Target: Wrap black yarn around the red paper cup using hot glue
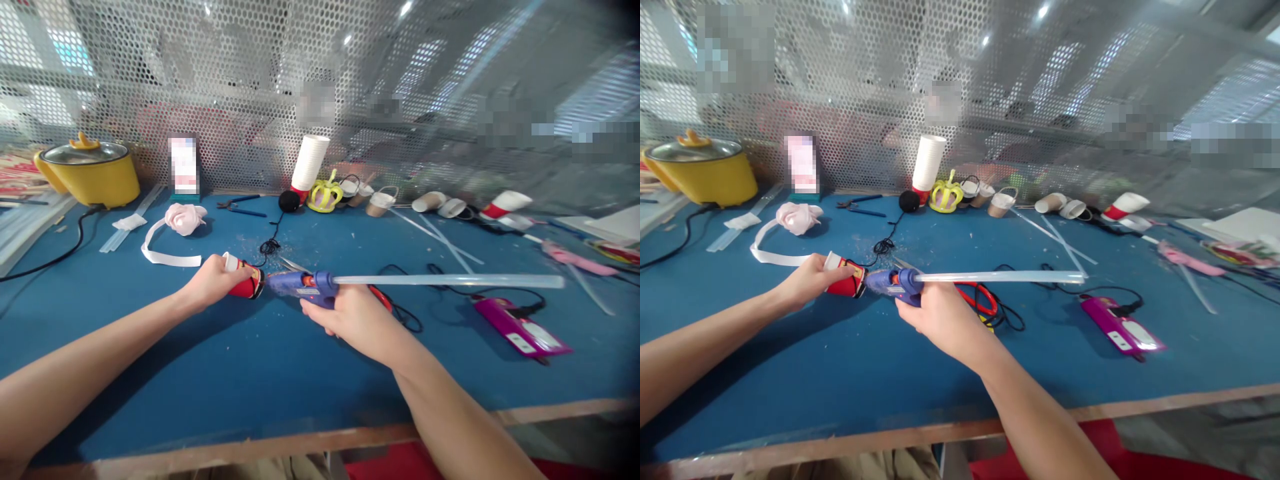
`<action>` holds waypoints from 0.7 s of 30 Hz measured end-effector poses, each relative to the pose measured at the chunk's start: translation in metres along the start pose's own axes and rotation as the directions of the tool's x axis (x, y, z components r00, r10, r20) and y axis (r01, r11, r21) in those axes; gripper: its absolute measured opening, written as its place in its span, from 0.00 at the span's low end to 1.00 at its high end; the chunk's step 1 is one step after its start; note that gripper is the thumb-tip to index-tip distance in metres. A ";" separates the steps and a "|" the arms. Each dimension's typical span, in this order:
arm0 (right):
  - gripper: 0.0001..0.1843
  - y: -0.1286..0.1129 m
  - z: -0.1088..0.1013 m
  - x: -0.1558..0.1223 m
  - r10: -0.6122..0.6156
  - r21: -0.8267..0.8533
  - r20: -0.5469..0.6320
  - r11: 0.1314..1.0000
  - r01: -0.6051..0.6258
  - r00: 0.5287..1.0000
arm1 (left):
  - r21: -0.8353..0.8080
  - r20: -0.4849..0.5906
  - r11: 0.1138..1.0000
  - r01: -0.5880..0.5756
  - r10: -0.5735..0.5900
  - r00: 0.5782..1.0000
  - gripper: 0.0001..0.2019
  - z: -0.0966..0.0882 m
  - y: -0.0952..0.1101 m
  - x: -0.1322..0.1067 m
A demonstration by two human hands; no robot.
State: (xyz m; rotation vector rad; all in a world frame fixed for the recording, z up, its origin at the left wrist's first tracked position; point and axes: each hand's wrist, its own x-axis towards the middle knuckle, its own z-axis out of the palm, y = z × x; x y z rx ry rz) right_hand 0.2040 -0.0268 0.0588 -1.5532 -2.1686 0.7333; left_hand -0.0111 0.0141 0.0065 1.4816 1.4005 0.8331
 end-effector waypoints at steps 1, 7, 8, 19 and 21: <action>0.08 0.001 0.000 0.000 -0.008 -0.007 -0.005 1.000 0.008 1.000 | -0.005 -0.002 1.000 0.004 -0.004 1.000 0.17 0.000 0.000 0.000; 0.08 0.000 0.001 -0.001 -0.048 -0.055 -0.005 0.997 0.048 0.999 | -0.038 -0.013 0.999 0.025 -0.025 1.000 0.17 0.000 0.003 -0.001; 0.08 -0.001 0.001 -0.002 -0.049 -0.059 0.003 0.997 0.049 0.999 | -0.041 -0.015 0.999 0.027 -0.027 1.000 0.16 0.000 0.004 -0.001; 0.08 -0.004 0.000 0.001 0.030 0.024 -0.006 0.999 -0.030 1.000 | -0.062 -0.001 0.998 0.016 -0.016 1.000 0.16 0.000 0.001 0.000; 0.08 -0.006 -0.002 0.003 0.055 0.044 -0.011 0.998 -0.055 0.998 | -0.034 0.000 0.999 0.009 -0.009 1.000 0.17 0.000 0.001 -0.001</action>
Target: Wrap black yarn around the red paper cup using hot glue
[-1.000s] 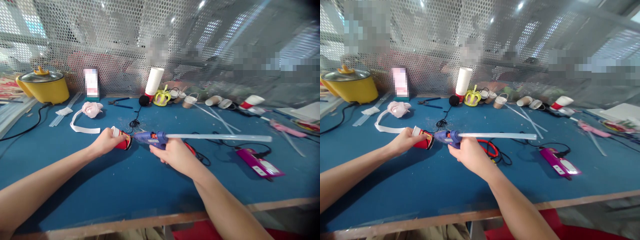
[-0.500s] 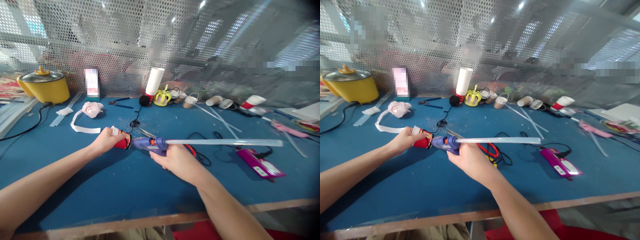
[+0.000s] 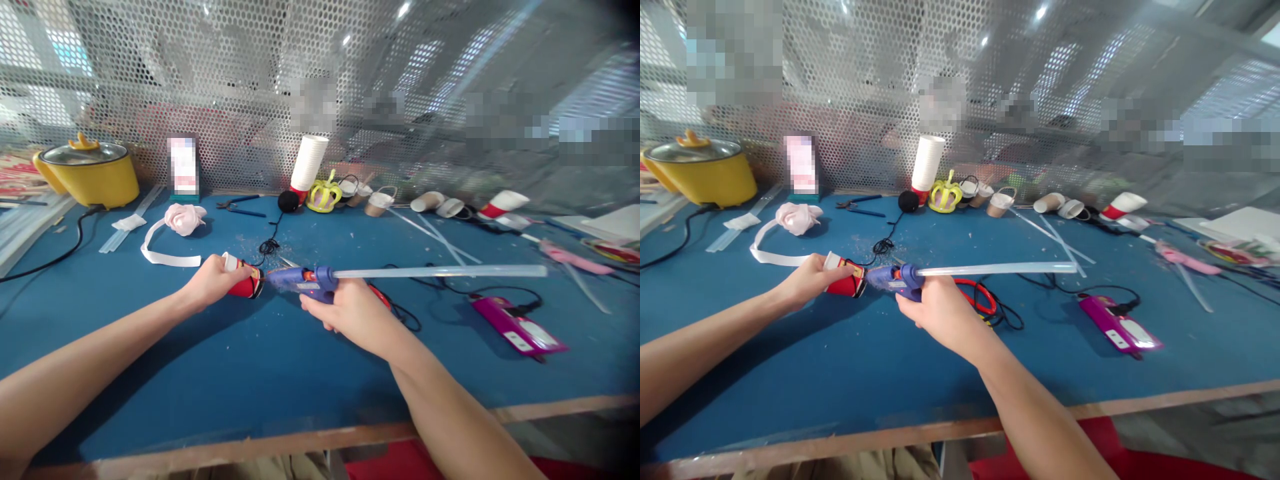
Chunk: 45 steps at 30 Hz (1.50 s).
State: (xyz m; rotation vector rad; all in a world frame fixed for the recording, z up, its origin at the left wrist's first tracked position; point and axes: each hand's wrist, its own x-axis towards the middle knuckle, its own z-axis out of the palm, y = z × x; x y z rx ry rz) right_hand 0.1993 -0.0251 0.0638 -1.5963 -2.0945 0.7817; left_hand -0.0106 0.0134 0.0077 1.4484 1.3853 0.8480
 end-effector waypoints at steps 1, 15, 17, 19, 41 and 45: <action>0.08 -0.001 0.000 0.001 0.010 0.009 -0.002 1.000 -0.010 1.000 | 0.018 0.000 1.000 -0.002 0.002 1.000 0.17 0.000 0.000 0.000; 0.09 0.004 0.004 0.016 0.012 0.041 -0.006 0.999 -0.012 1.000 | 0.142 0.012 0.988 -0.067 0.066 0.998 0.18 0.000 0.006 -0.006; 0.09 0.004 0.006 0.018 0.016 0.047 -0.008 0.999 -0.016 1.000 | 0.144 0.006 0.988 -0.061 0.061 0.998 0.18 0.000 0.006 -0.006; 0.09 0.005 0.007 0.020 0.028 0.059 -0.003 0.998 -0.028 1.000 | 0.136 0.001 0.989 -0.060 0.060 0.998 0.18 0.000 0.005 -0.006; 0.17 0.094 -0.045 0.097 0.303 -0.022 -0.316 0.945 -0.327 0.899 | -0.090 -0.080 0.985 -0.150 0.143 0.986 0.16 -0.006 0.010 -0.005; 0.13 0.069 -0.042 0.091 0.188 -0.103 -0.329 0.967 -0.233 0.925 | -0.077 -0.073 0.984 -0.162 0.157 0.985 0.16 -0.007 0.012 -0.007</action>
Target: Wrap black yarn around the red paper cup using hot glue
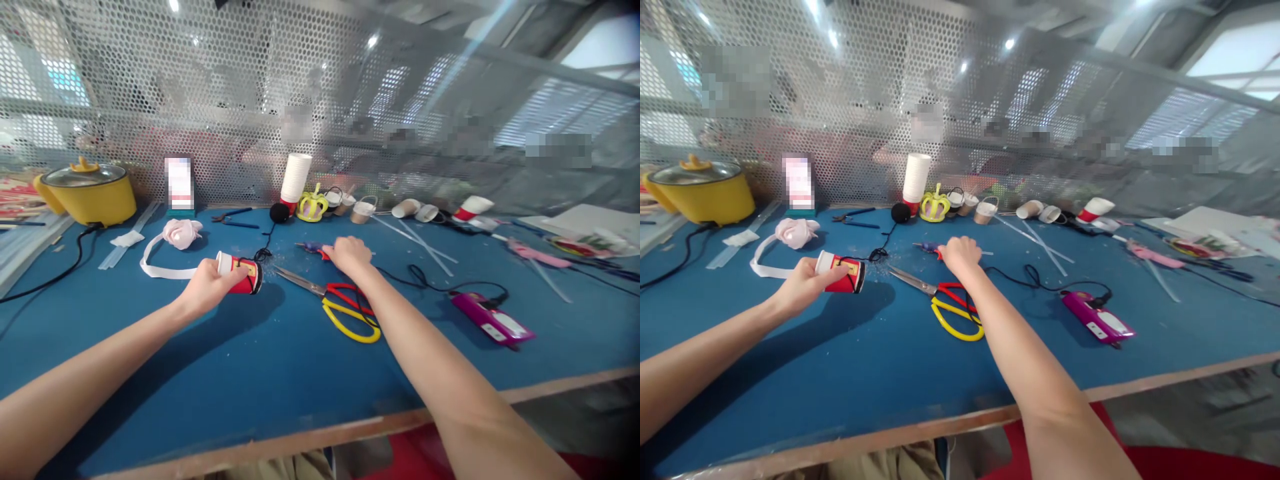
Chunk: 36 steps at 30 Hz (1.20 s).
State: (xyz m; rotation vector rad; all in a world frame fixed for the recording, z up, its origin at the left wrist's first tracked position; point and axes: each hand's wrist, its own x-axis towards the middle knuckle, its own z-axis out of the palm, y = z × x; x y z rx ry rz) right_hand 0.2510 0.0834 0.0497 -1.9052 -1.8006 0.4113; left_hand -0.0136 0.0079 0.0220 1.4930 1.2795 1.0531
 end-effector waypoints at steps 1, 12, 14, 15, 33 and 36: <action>0.15 -0.009 0.001 -0.005 -0.032 0.005 0.015 0.999 0.032 0.999 | 0.008 0.008 1.000 -0.004 0.004 1.000 0.17 0.000 0.001 -0.001; 0.33 -0.076 0.044 -0.055 -0.318 0.551 0.458 0.834 0.015 0.830 | 0.176 0.184 0.967 -0.184 0.152 0.971 0.18 0.008 0.009 -0.017; 0.27 -0.077 0.047 -0.057 -0.405 0.708 0.473 0.703 -0.064 0.783 | 0.176 0.222 0.962 -0.210 0.169 0.960 0.18 0.008 0.009 -0.018; 0.22 -0.077 0.049 -0.059 -0.443 0.771 0.457 0.630 -0.095 0.771 | 0.171 0.233 0.963 -0.210 0.168 0.958 0.18 0.008 0.008 -0.017; 0.09 -0.071 0.028 -0.069 -0.383 0.797 -0.003 0.558 0.234 0.924 | -0.355 0.212 0.878 0.320 -0.258 0.943 0.11 0.007 0.017 -0.007; 0.10 -0.071 0.028 -0.069 -0.386 0.756 -0.017 0.599 0.265 0.922 | -0.349 0.205 0.872 0.342 -0.285 0.936 0.11 0.006 0.015 -0.007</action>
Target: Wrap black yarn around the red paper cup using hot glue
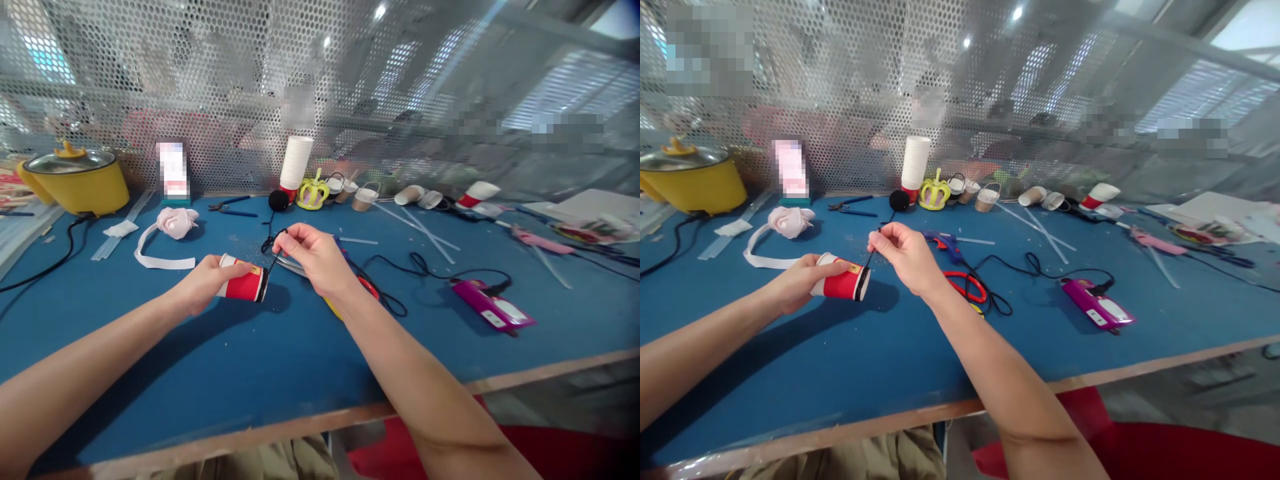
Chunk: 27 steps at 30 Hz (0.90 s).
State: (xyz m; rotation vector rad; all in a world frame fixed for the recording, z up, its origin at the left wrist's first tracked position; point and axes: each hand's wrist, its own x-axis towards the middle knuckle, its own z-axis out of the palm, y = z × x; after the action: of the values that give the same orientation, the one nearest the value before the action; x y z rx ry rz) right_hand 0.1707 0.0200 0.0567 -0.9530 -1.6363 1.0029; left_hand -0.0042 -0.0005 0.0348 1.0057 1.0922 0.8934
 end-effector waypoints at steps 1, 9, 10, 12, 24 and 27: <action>0.10 0.001 0.000 0.000 -0.002 -0.006 0.004 1.000 0.002 1.000 | 0.015 -0.005 1.000 0.001 -0.001 1.000 0.11 0.000 -0.001 0.000; 0.10 0.007 0.002 0.002 -0.011 -0.111 0.019 0.994 0.013 1.000 | 0.171 0.043 0.981 -0.096 0.090 0.995 0.12 0.002 -0.005 -0.003; 0.10 0.008 0.002 0.002 -0.009 -0.124 0.019 0.992 0.011 1.000 | 0.180 0.051 0.978 -0.107 0.099 0.994 0.12 0.002 -0.006 -0.004; 0.11 0.010 0.001 0.003 -0.004 -0.150 0.015 0.989 0.006 1.000 | 0.179 0.068 0.976 -0.125 0.114 0.991 0.12 0.002 -0.006 -0.005; 0.11 0.012 0.003 0.003 0.043 -0.207 0.009 0.977 -0.040 0.999 | 0.127 0.095 0.979 -0.162 0.151 0.984 0.11 0.003 -0.006 -0.008; 0.11 0.011 0.003 0.003 0.040 -0.221 0.007 0.975 -0.037 0.999 | 0.129 0.099 0.977 -0.170 0.157 0.983 0.11 0.004 -0.006 -0.010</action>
State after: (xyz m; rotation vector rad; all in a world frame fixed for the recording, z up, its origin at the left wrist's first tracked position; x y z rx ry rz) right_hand 0.1689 0.0259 0.0465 -1.1320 -1.7714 0.8658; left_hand -0.0025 -0.0120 0.0327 1.2526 1.0169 0.9054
